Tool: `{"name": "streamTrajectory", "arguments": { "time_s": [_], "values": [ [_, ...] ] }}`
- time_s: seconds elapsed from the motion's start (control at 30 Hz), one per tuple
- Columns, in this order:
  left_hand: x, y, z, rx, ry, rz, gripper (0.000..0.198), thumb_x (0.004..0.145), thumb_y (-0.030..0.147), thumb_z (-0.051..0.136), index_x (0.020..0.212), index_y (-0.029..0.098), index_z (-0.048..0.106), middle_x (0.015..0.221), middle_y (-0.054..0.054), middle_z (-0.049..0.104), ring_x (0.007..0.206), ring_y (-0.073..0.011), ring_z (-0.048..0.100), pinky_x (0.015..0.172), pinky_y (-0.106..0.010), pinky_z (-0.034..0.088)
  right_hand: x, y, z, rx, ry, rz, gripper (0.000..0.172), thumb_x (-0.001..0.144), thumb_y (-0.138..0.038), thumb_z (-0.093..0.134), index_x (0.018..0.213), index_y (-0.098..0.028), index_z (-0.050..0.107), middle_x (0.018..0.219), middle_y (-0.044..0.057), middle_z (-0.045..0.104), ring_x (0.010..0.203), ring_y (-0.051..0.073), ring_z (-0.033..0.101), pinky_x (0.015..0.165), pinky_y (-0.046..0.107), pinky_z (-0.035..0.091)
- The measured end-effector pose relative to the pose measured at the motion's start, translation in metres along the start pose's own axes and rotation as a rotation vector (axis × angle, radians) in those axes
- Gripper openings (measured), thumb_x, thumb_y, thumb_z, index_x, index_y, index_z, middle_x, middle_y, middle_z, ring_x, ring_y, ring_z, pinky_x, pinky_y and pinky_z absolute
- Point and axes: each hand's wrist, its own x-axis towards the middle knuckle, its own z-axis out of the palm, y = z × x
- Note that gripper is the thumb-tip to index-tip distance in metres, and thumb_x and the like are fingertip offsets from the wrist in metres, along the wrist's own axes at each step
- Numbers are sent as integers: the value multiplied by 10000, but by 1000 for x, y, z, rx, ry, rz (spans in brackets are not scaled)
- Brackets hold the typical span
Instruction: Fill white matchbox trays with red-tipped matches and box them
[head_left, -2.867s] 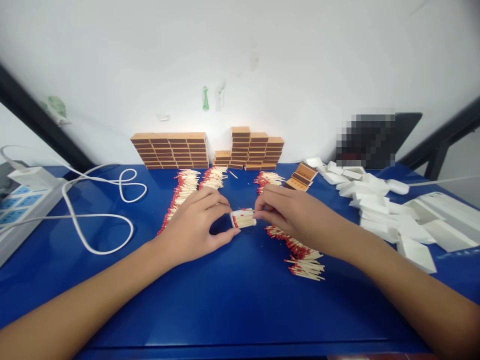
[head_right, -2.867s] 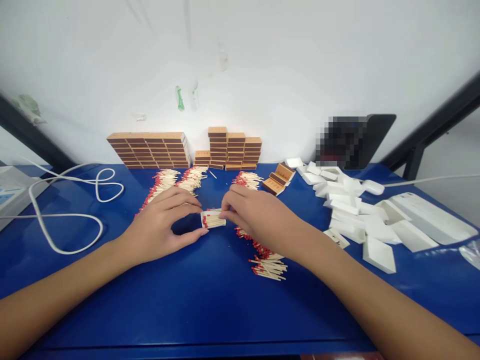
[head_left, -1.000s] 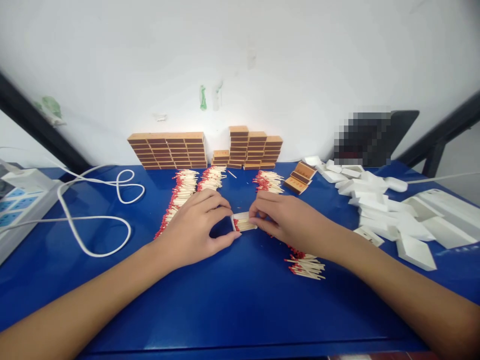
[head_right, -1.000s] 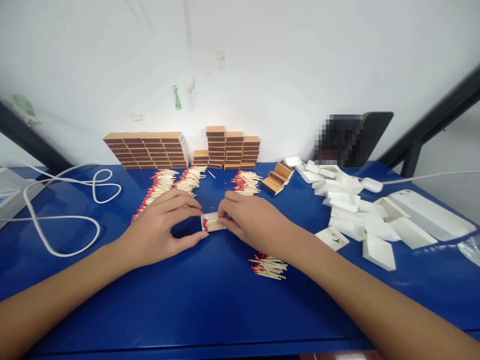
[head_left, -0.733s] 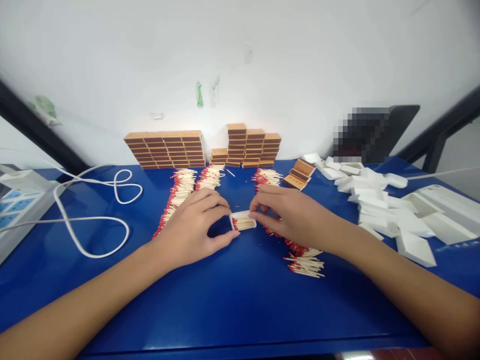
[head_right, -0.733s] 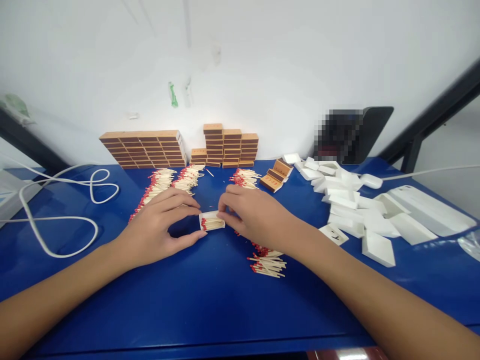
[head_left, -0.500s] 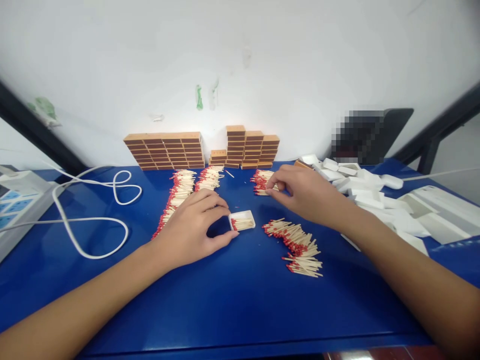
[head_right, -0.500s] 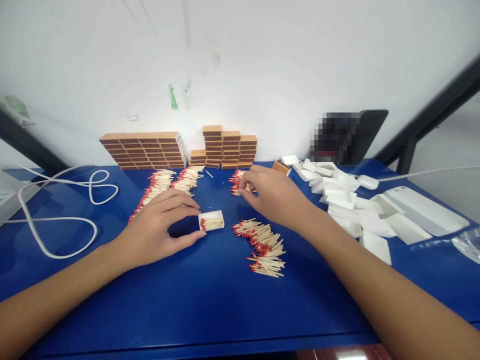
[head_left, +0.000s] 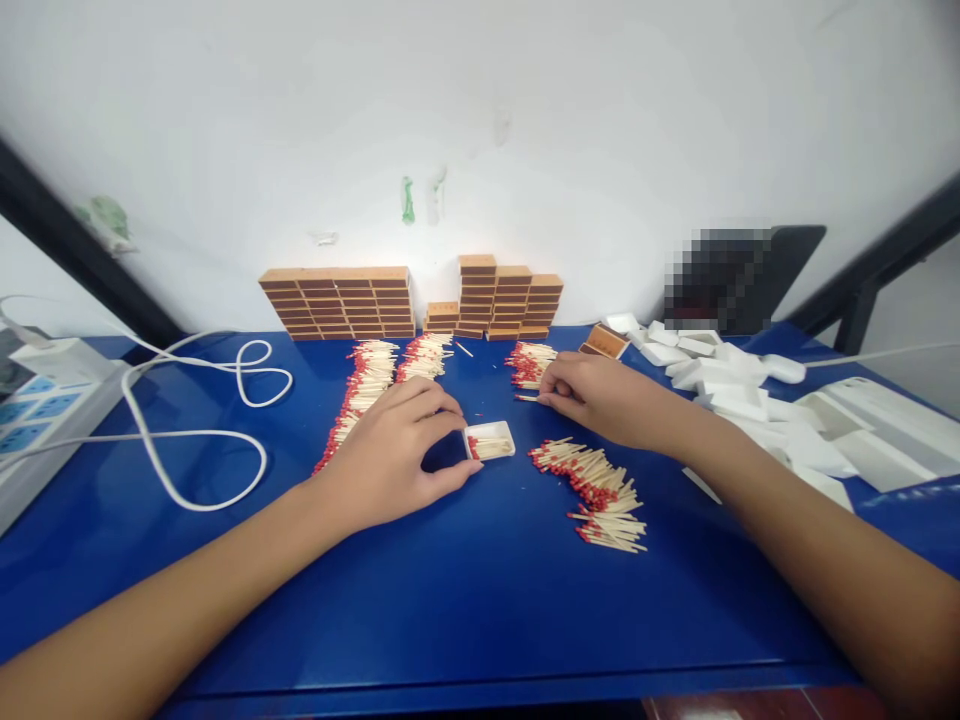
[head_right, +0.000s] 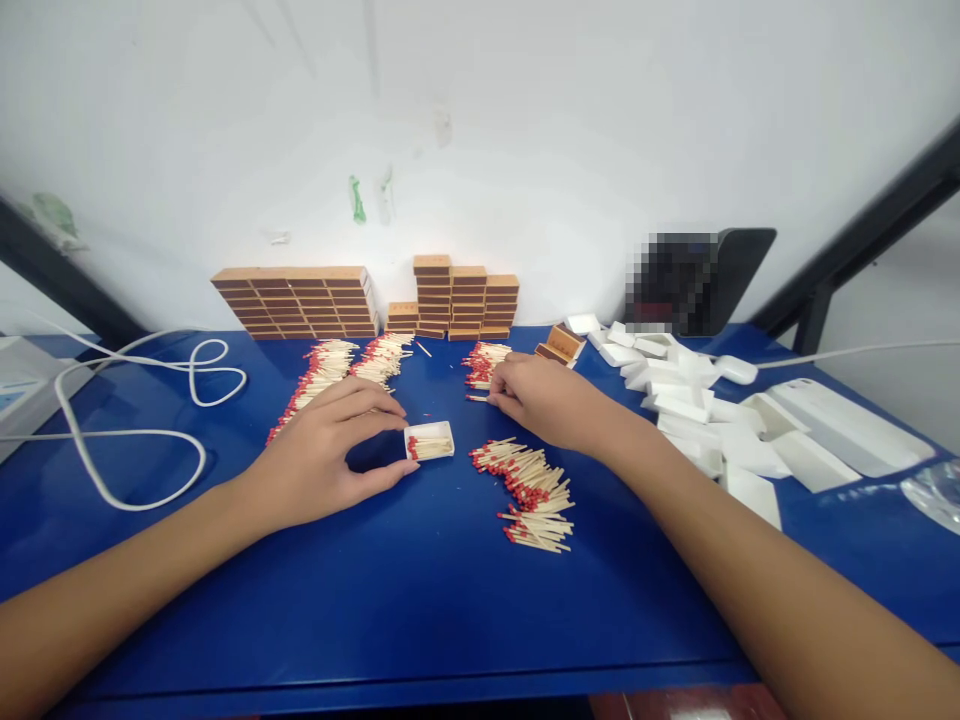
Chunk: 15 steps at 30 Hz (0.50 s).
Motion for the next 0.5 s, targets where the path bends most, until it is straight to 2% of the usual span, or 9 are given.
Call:
{"name": "streamTrajectory", "arguments": {
  "time_s": [0.13, 0.27, 0.5],
  "values": [
    [0, 0, -1, -3, -4, -5, 214, 967, 392, 749, 1050, 195, 748, 1123, -93, 752, 1110, -271, 668, 990, -469, 575, -2, -4, -3, 21, 4, -18, 187, 1020, -295, 523, 901, -203, 635, 958, 94, 693, 834, 224, 619, 734, 349, 437],
    [0, 1, 0, -4, -7, -11, 213, 969, 389, 748, 1042, 189, 745, 1116, -93, 753, 1102, -269, 669, 986, -469, 576, -1, -8, -6, 18, -1, -25, 148, 988, -255, 557, 873, -204, 635, 899, 77, 680, 803, 216, 608, 712, 342, 423],
    [1, 0, 0, 3, -5, -2, 215, 967, 392, 750, 1057, 196, 748, 1119, -94, 753, 1101, -270, 674, 985, -465, 574, -3, -2, -5, 42, -21, -21, 163, 974, -297, 591, 847, -215, 651, 824, 55, 674, 768, 206, 592, 661, 334, 402]
  ]
}}
